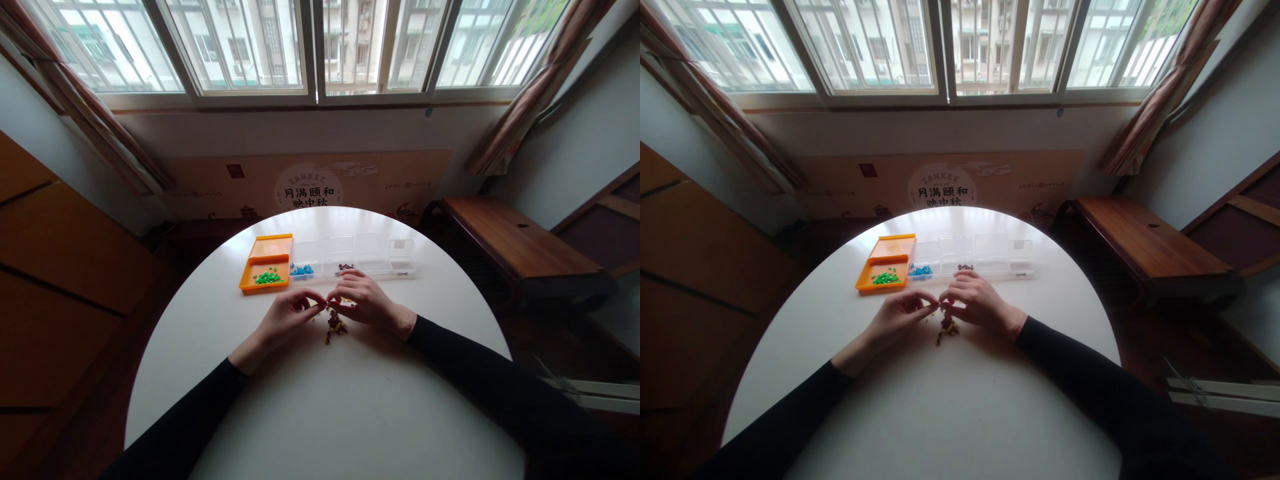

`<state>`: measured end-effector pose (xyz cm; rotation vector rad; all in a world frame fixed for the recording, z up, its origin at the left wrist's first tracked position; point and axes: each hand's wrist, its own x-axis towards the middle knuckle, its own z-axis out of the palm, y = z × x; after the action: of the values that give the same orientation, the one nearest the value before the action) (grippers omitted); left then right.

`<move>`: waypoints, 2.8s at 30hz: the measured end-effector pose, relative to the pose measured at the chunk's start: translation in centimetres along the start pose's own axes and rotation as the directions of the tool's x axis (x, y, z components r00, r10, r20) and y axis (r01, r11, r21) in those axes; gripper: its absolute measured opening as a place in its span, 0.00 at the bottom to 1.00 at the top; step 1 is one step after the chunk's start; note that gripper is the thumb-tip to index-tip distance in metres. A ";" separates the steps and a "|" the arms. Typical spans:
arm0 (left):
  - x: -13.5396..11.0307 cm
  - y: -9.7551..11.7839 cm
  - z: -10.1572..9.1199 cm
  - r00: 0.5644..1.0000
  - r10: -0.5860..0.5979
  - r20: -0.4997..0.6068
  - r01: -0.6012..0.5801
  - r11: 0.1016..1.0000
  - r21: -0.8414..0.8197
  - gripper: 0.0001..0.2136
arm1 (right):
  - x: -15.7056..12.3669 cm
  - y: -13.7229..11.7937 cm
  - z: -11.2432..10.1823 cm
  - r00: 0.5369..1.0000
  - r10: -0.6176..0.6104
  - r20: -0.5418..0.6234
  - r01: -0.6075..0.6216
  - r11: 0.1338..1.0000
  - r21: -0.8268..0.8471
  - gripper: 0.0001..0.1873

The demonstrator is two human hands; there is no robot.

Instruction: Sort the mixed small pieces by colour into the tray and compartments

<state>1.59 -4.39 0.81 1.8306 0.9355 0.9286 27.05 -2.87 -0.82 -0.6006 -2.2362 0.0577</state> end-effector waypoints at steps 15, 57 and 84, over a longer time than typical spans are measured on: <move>0.0 0.6 0.1 1.000 -0.004 -0.025 0.006 0.998 0.056 0.14 | 0.2 -0.2 -0.2 0.999 -0.019 -0.039 0.017 0.999 -0.052 0.03; -0.1 0.1 -3.3 0.916 0.310 0.253 -0.399 0.746 0.533 0.04 | 0.0 0.4 -0.9 0.953 0.229 -0.198 -0.235 0.972 -0.007 0.04; 0.0 -0.9 -2.8 0.907 0.366 0.209 -0.414 0.685 0.600 0.03 | -0.8 2.4 -1.0 0.834 0.483 -0.266 -0.519 0.851 -0.080 0.04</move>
<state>-1.10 -3.10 0.97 2.7169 0.8874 0.8375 29.12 -1.26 -1.25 -1.2074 -1.8084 0.0806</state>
